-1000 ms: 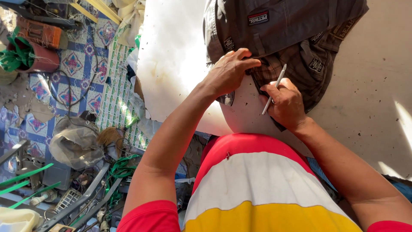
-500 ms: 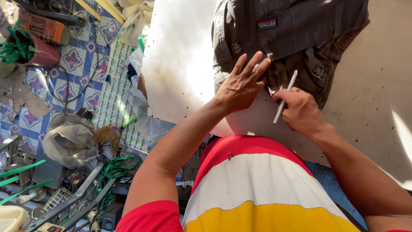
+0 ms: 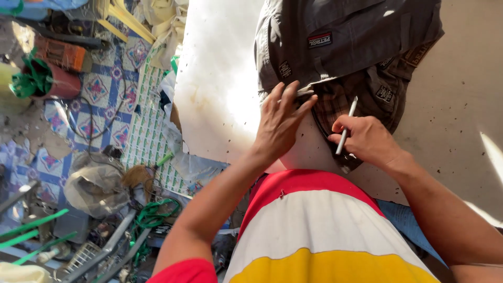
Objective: Marking specific points on a pair of grey pants using a white marker on a workbench.
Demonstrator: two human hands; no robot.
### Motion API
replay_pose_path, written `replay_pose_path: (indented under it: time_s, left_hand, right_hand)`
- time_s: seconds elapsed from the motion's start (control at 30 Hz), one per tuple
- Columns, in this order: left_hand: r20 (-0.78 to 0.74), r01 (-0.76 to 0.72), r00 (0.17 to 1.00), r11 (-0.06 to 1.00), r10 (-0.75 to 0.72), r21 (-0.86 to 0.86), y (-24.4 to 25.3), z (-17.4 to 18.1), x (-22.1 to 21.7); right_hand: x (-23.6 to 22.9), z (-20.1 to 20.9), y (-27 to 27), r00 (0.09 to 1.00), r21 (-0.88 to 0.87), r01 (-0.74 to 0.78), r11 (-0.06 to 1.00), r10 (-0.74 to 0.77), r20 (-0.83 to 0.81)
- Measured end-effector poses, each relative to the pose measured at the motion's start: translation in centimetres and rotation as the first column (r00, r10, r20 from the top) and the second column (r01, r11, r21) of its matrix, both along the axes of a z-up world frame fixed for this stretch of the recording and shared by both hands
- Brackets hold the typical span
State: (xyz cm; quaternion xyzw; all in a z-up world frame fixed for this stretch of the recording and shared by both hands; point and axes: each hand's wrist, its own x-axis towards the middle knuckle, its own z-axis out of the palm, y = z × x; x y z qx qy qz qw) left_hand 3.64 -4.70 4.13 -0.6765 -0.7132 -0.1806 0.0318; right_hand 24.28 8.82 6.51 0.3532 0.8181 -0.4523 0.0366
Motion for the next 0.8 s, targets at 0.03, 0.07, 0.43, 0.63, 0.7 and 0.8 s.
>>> replay_pose_path:
  time_s: [0.03, 0.07, 0.43, 0.63, 0.7, 0.8]
  left_hand:
    - [0.056, -0.091, 0.994, 0.995, 0.093, -0.031, -1.4, 0.0, 0.4]
    - [0.108, -0.18, 0.976, 0.981, 0.187, -0.068, -2.8, -0.1, 0.7]
    - [-0.165, -0.038, 0.984, 0.981, 0.07, 0.191, 3.4, 11.0, -6.8]
    - [-0.406, 0.308, 0.878, 0.949, -0.255, 0.072, 14.5, 6.1, -8.4]
    - [-0.366, 0.314, 0.884, 0.95, -0.292, 0.0, 15.2, 5.4, -8.6]
    - [-0.045, 0.241, 0.968, 0.965, -0.247, -0.106, 14.0, 5.7, -8.6]
  right_hand:
    - [0.5, -2.5, 0.0, 0.998, 0.202, -0.057, 0.978, 0.058, 0.001]
    - [1.0, -5.0, -0.1, 0.993, 0.395, -0.11, 0.912, 0.113, 0.017]
    - [3.5, -4.6, -0.7, 0.862, 0.738, -0.272, 0.618, 0.497, -0.099]
    - [5.6, -5.8, -0.1, 0.858, 0.58, -0.289, 0.761, 0.475, -0.195]
    - [6.2, -5.9, 0.2, 0.878, 0.563, -0.259, 0.785, 0.435, -0.202]
    - [6.9, -5.7, 0.7, 0.934, 0.499, -0.184, 0.847, 0.308, -0.178]
